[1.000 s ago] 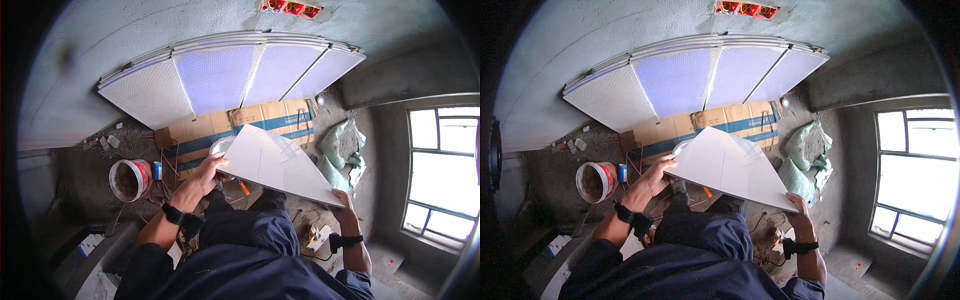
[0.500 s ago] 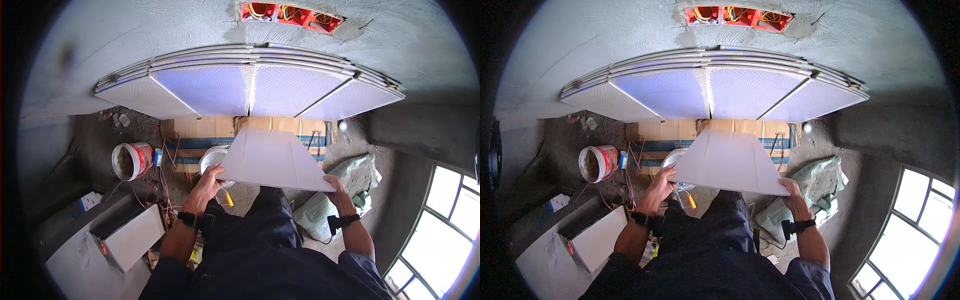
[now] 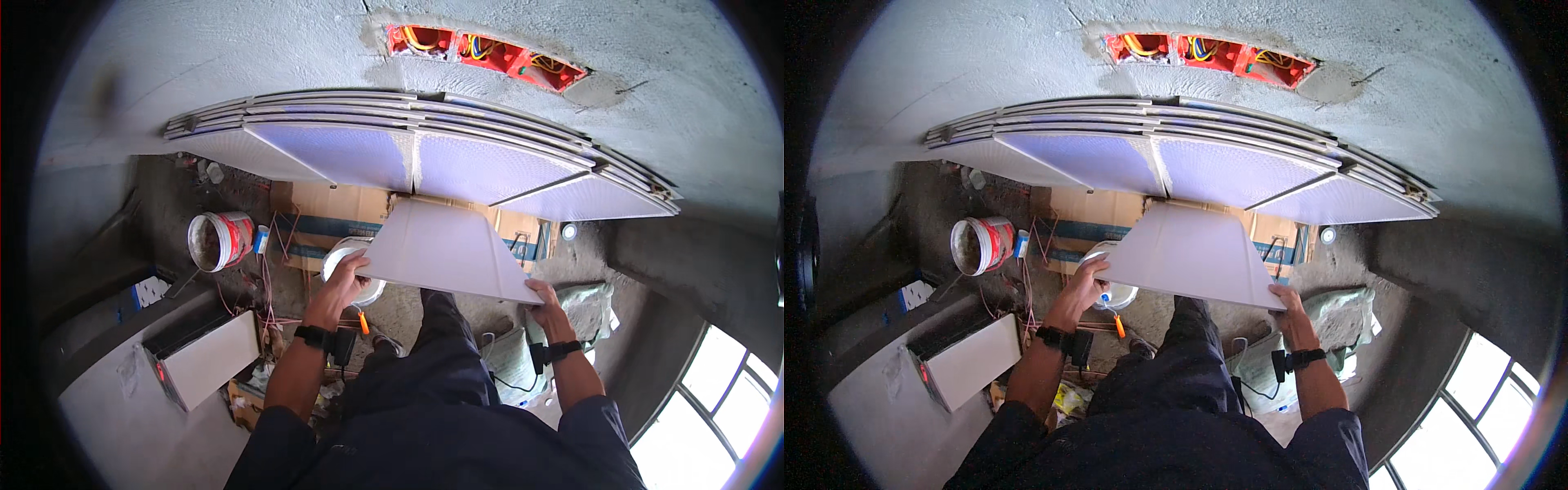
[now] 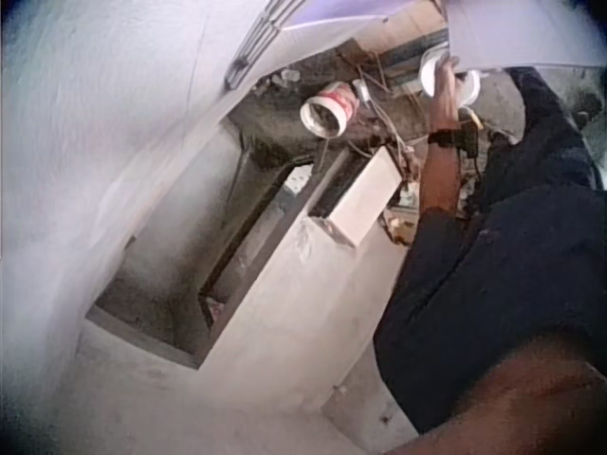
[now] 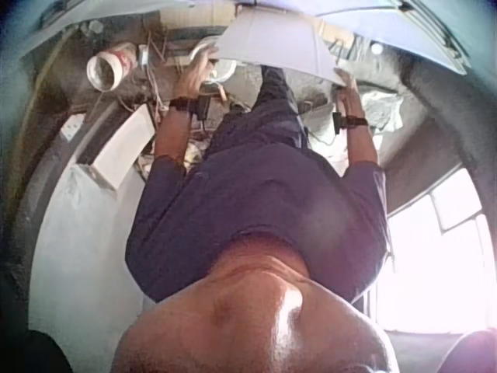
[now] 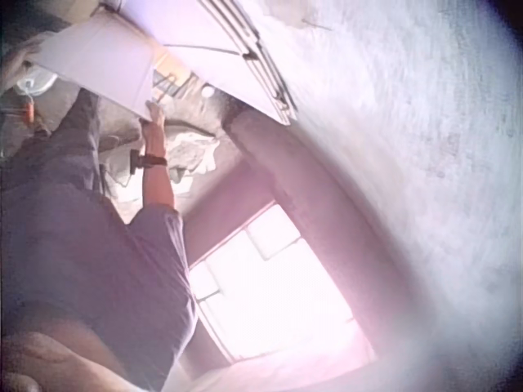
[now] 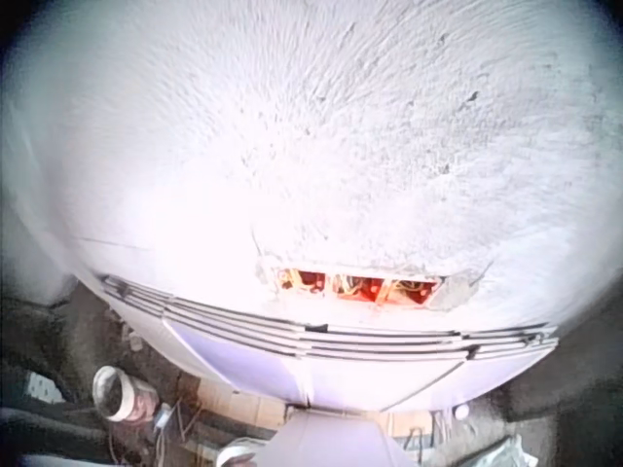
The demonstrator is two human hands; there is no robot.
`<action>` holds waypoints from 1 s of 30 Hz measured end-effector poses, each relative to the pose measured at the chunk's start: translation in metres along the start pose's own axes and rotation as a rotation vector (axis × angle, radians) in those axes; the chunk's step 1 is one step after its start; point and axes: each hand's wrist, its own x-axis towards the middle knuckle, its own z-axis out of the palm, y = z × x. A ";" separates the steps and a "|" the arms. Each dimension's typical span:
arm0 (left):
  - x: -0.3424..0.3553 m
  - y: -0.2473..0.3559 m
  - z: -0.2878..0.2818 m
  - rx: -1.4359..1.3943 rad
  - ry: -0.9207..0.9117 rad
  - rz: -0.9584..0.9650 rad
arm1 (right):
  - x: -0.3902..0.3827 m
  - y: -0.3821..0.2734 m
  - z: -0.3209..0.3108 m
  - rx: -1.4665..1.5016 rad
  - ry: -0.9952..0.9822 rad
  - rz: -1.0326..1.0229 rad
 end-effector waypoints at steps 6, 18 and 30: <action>0.011 0.009 0.014 -0.021 -0.001 0.006 | 0.014 -0.008 -0.007 0.022 0.039 0.019; 0.017 0.015 0.034 0.031 0.001 -0.010 | 0.008 -0.031 -0.012 0.084 -0.008 0.003; 0.014 0.021 0.041 0.048 -0.049 0.008 | 0.015 -0.038 -0.021 0.087 -0.033 -0.011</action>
